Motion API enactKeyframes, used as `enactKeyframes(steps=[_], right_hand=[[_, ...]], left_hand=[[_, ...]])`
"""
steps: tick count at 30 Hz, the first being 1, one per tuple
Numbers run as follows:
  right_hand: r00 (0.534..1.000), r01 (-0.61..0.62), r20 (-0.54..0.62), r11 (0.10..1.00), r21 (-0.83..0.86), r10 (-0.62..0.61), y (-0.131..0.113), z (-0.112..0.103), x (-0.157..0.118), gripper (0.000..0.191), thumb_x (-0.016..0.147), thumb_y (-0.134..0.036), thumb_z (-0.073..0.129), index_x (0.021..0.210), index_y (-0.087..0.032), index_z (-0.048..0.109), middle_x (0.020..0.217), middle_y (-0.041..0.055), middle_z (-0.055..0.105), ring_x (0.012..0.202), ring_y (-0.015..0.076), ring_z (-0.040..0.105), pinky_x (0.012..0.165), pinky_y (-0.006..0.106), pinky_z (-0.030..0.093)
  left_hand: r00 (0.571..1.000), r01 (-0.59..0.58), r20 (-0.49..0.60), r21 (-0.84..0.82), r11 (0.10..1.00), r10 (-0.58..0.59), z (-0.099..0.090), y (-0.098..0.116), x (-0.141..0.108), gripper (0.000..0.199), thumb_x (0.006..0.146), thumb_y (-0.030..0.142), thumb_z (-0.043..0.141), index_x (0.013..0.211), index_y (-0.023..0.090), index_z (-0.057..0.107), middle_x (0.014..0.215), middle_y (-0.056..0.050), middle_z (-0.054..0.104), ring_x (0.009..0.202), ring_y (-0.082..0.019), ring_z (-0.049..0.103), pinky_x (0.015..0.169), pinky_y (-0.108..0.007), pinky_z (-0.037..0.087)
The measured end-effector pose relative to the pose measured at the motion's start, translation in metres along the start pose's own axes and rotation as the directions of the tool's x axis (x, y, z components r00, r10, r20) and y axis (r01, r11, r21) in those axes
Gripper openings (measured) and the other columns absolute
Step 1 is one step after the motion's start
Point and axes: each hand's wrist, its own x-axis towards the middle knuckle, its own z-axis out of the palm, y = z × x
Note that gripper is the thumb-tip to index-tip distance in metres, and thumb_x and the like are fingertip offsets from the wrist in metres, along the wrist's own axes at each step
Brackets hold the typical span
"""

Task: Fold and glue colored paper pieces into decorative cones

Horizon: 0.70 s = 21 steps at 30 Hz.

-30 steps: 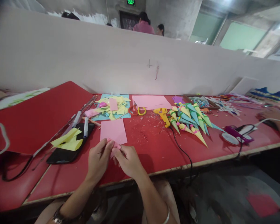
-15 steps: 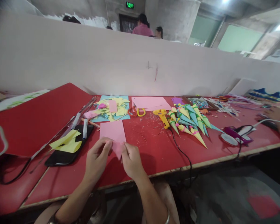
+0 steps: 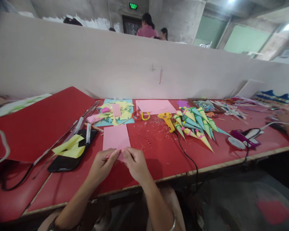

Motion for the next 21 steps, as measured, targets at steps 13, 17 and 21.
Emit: enactKeyframes(steps=[13,17,21], right_hand=[[0.998,0.042,0.060,0.988,-0.152,-0.034,-0.0102,0.0000,-0.0062,0.027,0.086,-0.027,0.038,0.061,-0.018,0.040,0.043,-0.0084,0.031,0.038,0.0051,0.030,0.041,0.018,0.023],[0.995,0.039,0.099,0.998,-0.053,-0.034,-0.0102,0.0029,-0.0062,0.027,0.086,-0.028,0.039,0.061,-0.018,0.042,0.042,-0.0080,0.036,0.038,0.0052,0.035,0.043,0.017,0.029],[0.981,-0.016,0.192,0.996,0.092,-0.001,-0.0087,0.0059,-0.0054,0.019,0.085,-0.030,0.041,0.070,-0.018,0.046,0.052,-0.0047,0.049,0.045,0.0068,0.046,0.048,0.017,0.038]], left_hand=[[0.979,-0.057,-0.198,-0.087,0.995,0.039,-0.0063,-0.0070,-0.0059,0.047,0.084,0.031,0.032,0.041,0.017,0.042,0.039,0.003,0.041,0.036,-0.008,0.037,0.042,-0.020,0.032],[0.967,-0.013,-0.255,-0.102,0.995,-0.014,-0.0072,-0.0091,-0.0059,0.048,0.082,0.036,0.037,0.039,0.017,0.044,0.037,0.003,0.040,0.036,-0.008,0.037,0.040,-0.021,0.031],[0.933,0.100,-0.326,-0.168,0.981,-0.151,-0.0097,-0.0092,-0.0048,0.048,0.079,0.042,0.038,0.037,0.018,0.039,0.033,0.004,0.036,0.035,-0.008,0.036,0.038,-0.020,0.031]])
